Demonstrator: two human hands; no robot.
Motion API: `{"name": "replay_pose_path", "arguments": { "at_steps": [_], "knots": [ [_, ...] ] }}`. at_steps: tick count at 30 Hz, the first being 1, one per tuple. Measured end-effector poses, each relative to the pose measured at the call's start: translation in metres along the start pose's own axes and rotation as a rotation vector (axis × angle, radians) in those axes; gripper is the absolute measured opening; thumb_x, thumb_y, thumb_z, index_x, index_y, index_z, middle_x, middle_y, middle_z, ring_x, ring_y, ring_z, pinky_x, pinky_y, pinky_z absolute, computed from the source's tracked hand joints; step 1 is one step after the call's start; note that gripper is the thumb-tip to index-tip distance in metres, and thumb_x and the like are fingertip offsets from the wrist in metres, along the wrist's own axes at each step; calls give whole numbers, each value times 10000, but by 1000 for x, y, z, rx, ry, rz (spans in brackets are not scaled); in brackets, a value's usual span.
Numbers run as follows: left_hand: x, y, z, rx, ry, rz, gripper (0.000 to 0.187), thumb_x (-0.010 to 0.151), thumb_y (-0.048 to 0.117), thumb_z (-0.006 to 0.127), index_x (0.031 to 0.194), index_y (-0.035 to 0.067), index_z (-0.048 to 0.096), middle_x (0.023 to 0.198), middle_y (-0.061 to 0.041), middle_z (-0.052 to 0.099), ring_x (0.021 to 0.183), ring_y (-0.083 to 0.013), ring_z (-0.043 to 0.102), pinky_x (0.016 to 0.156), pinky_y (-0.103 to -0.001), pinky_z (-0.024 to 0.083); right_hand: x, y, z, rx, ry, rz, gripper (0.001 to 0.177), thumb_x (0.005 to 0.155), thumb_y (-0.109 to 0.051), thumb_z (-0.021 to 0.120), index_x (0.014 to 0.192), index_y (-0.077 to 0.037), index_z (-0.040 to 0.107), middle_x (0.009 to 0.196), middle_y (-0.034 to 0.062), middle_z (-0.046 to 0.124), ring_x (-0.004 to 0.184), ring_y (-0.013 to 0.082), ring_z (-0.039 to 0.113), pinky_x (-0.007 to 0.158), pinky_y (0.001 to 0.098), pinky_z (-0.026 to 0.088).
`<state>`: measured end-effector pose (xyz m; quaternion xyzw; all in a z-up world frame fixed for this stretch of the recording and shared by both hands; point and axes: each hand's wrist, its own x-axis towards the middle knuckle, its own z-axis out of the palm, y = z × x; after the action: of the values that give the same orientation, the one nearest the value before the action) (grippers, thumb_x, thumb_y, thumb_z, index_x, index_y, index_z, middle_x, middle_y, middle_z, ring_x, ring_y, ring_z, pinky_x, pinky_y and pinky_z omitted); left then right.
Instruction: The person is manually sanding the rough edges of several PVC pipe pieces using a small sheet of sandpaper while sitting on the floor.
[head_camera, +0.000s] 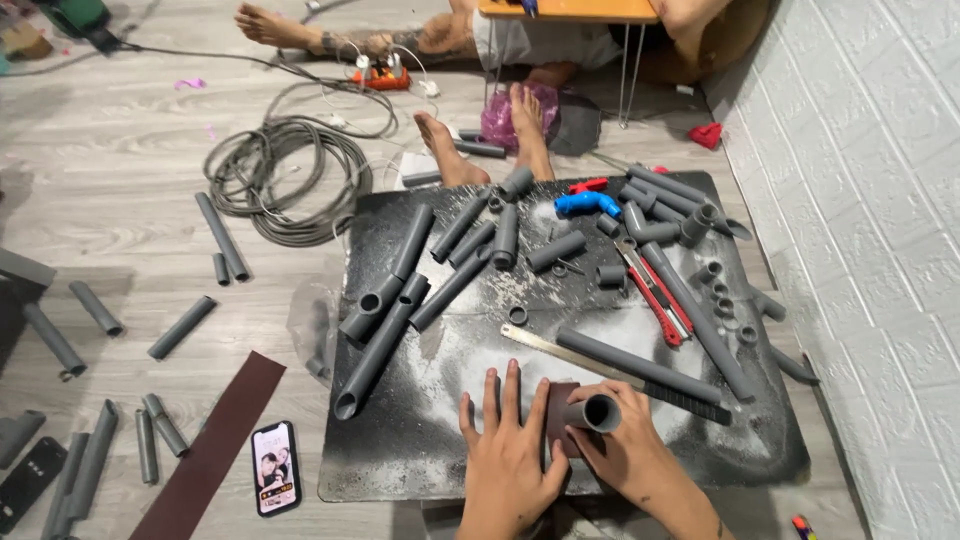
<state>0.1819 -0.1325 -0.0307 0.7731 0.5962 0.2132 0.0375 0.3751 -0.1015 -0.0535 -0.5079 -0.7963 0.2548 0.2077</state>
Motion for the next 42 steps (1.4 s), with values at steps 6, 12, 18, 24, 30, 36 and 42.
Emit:
{"name": "replay_pose_path", "arguments": {
  "at_steps": [6, 12, 18, 24, 30, 36, 42],
  "knots": [
    [-2, -2, 8, 64, -7, -5, 707, 905, 505, 430, 1545, 207, 403, 1659, -173, 231, 1516, -384, 191, 1145, -639, 110, -6, -10, 3, 11, 42, -31, 229, 963, -314, 622, 1144, -172, 619, 1137, -29, 686, 1097, 234, 551, 920, 425, 388],
    [0, -1, 4, 46, -8, -16, 720, 860, 500, 482, 1519, 211, 442, 1633, -177, 287, 1497, -400, 234, 1136, -648, 131, 9, -10, 3, 5, 108, -52, 213, 898, -222, 705, 1091, -156, 644, 1132, -25, 712, 1102, 263, 547, 919, 476, 368],
    [-1, -2, 6, 54, -53, -18, 684, 921, 502, 428, 1543, 219, 403, 1665, -157, 222, 1516, -386, 186, 1140, -647, 112, -7, -8, 2, 10, 91, -18, 332, 882, -213, 748, 1177, -141, 614, 1185, -4, 690, 1130, 250, 544, 955, 464, 376],
    [-3, -5, 7, 54, -68, 12, 689, 942, 499, 421, 1562, 205, 363, 1672, -169, 194, 1524, -391, 161, 1165, -640, 73, 10, -18, 3, -41, 113, -96, 242, 910, -194, 706, 1131, -152, 617, 1146, -27, 687, 1087, 284, 541, 884, 464, 375],
    [-1, -4, 1, 49, -97, 4, 666, 971, 491, 397, 1571, 204, 349, 1679, -153, 180, 1534, -372, 137, 1170, -631, 51, -3, -13, -4, 15, 92, 12, 322, 872, -232, 760, 1154, -157, 624, 1166, -25, 696, 1141, 250, 522, 960, 449, 361],
    [-1, -4, 2, 18, -104, 4, 657, 968, 486, 404, 1552, 187, 376, 1672, -172, 185, 1524, -392, 150, 1167, -642, 56, 7, -11, 7, 1, 78, -86, 331, 843, -163, 778, 1125, -146, 606, 1168, -39, 688, 1145, 309, 530, 917, 475, 353],
    [-2, -5, 5, 70, -103, 14, 679, 970, 505, 382, 1577, 205, 336, 1674, -155, 184, 1540, -375, 119, 1178, -636, 32, -5, -8, -1, 6, 72, 69, 365, 839, -197, 792, 1167, -161, 636, 1208, 35, 656, 1163, 284, 510, 986, 475, 392]
  ]
}}
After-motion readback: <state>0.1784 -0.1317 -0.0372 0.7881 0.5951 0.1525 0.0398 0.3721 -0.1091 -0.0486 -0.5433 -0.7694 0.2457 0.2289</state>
